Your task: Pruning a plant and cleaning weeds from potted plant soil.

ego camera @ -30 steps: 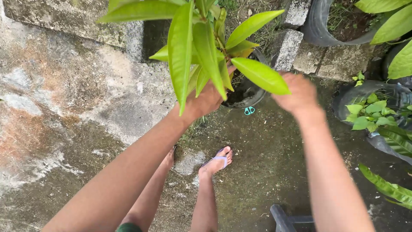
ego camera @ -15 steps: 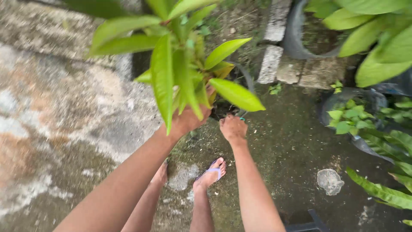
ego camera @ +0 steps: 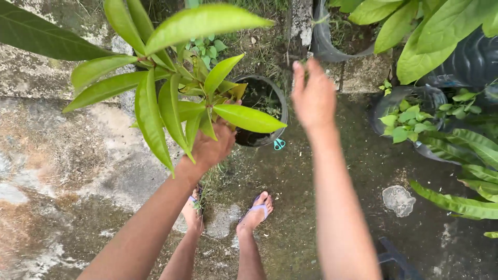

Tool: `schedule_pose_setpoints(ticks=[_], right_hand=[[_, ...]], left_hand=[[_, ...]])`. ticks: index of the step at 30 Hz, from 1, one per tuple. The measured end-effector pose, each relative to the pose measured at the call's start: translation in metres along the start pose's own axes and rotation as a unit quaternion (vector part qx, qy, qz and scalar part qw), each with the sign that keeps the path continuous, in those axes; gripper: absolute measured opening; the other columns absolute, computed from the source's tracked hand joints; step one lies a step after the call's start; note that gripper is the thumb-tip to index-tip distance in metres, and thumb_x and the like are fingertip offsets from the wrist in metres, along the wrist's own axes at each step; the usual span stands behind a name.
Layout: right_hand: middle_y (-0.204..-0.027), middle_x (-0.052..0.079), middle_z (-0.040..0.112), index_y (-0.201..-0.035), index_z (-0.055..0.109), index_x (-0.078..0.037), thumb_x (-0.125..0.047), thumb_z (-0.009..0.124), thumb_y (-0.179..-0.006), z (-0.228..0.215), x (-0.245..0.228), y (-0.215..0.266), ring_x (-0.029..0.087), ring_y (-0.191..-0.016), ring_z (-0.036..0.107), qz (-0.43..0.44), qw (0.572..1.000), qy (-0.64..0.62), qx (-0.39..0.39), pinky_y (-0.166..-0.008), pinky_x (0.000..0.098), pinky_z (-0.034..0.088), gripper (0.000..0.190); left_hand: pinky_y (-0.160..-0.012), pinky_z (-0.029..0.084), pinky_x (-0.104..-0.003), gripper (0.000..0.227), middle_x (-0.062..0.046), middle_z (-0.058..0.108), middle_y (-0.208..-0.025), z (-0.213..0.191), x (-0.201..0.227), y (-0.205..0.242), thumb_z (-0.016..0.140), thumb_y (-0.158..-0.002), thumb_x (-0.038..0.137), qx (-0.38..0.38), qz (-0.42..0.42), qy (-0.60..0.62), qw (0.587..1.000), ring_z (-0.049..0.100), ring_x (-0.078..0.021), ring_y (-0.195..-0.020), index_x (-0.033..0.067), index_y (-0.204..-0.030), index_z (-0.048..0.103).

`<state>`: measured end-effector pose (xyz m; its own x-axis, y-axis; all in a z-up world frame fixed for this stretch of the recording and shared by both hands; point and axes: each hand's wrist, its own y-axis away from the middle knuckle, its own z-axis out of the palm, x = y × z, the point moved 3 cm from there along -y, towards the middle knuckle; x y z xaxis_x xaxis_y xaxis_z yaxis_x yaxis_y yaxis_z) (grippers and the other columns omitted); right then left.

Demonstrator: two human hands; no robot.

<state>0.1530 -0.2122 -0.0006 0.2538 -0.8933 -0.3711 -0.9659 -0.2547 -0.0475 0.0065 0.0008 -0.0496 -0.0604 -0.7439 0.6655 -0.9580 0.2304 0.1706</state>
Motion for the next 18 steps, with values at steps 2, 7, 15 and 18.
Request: schedule_pose_setpoints(ticks=[2,7,15,18], right_hand=[[-0.084,0.023,0.074,-0.126,0.064,-0.008,-0.038,0.04,-0.109,0.012,-0.035,0.03,0.035,-0.075,0.073,0.258,0.963,-0.022,-0.075,-0.07,0.0499,0.06,0.042],[-0.115,0.016,0.072,-0.119,0.071,-0.009,-0.03,0.062,-0.095,0.153,0.009,0.131,0.031,-0.103,0.071,0.149,0.881,0.13,-0.43,-0.09,0.0448,0.059,0.033],[-0.101,0.009,0.069,-0.113,0.069,-0.014,-0.027,0.055,-0.101,0.016,0.002,0.006,0.021,-0.095,0.067,0.198,0.881,-0.033,-0.428,-0.089,0.042,0.057,0.023],[-0.084,0.013,0.067,-0.113,0.067,-0.006,-0.04,0.041,-0.114,-0.024,-0.001,-0.027,0.026,-0.071,0.065,0.143,0.932,0.032,-0.332,-0.066,0.0411,0.06,0.042]], left_hand=[[-0.117,0.027,-0.055,0.069,-0.015,0.036,-0.157,-0.018,0.018,0.001,0.052,-0.087,0.024,0.113,0.104,-0.141,0.978,0.038,-0.0367,-0.14,0.0064,-0.152,0.035],[-0.107,0.032,-0.056,0.064,-0.021,0.032,-0.164,0.046,-0.044,-0.001,0.05,-0.094,0.022,0.067,0.129,-0.36,0.921,0.04,-0.0341,-0.135,-0.0007,-0.153,0.036],[-0.105,0.037,-0.062,0.059,-0.022,0.042,-0.154,0.004,0.0,-0.003,0.048,-0.095,0.017,-0.099,0.158,-0.605,0.774,0.048,-0.0326,-0.137,-0.0023,-0.149,0.036],[-0.12,0.024,-0.062,0.062,-0.013,0.037,-0.158,-0.006,0.005,0.001,0.04,-0.098,0.025,-0.057,0.053,-0.315,0.946,0.037,-0.0278,-0.147,0.0057,-0.156,0.029]])
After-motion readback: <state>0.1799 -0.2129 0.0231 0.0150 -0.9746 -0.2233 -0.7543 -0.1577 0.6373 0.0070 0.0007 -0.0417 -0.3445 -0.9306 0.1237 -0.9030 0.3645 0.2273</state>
